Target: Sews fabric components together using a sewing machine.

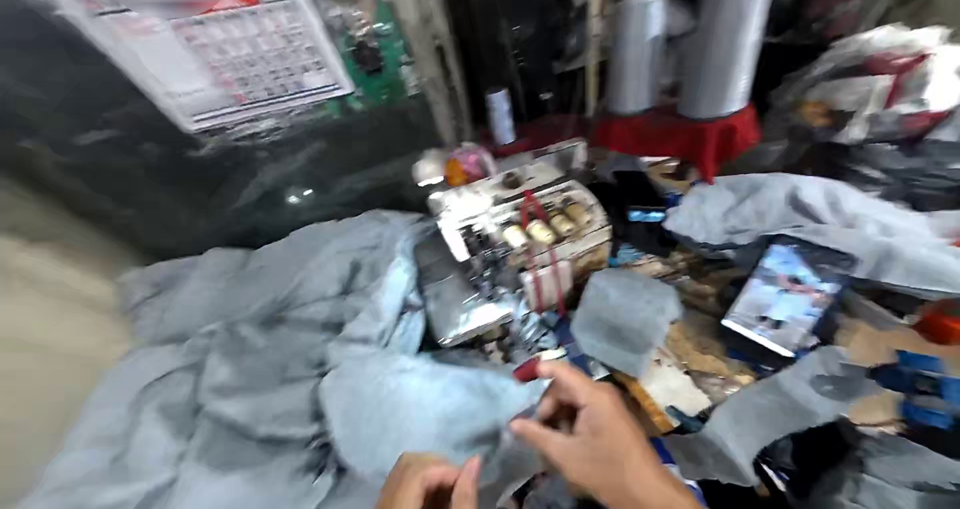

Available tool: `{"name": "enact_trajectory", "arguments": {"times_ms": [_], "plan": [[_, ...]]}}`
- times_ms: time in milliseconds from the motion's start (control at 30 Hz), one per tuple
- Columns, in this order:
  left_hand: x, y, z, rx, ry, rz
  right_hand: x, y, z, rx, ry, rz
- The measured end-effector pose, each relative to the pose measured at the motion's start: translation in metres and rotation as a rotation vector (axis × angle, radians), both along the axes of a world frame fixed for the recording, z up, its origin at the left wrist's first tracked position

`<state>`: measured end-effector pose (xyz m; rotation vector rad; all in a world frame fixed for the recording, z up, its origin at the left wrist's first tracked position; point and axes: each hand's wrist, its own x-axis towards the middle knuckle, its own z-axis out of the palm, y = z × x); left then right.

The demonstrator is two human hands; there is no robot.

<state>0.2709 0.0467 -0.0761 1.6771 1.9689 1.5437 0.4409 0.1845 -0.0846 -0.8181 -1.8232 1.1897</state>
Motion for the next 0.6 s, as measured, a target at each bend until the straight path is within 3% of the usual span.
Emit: {"name": "enact_trajectory", "arguments": {"times_ms": [100,200,267,433,600], "plan": [[0.015,-0.001,0.009,-0.062,-0.002,0.008,0.001,-0.004,-0.004,-0.129,0.089,0.050],[0.035,0.009,-0.012,-0.093,0.011,0.072,0.000,-0.014,-0.001,-0.234,0.186,0.096],[0.034,0.008,-0.020,-0.026,-0.005,0.082,0.004,-0.010,-0.007,-0.170,0.127,0.061],[0.020,-0.005,-0.002,-0.026,0.028,0.060,0.009,0.007,-0.023,0.079,-0.141,-0.044],[0.016,0.010,-0.021,0.059,0.093,0.131,-0.002,-0.010,-0.024,0.145,-0.155,0.006]]}}
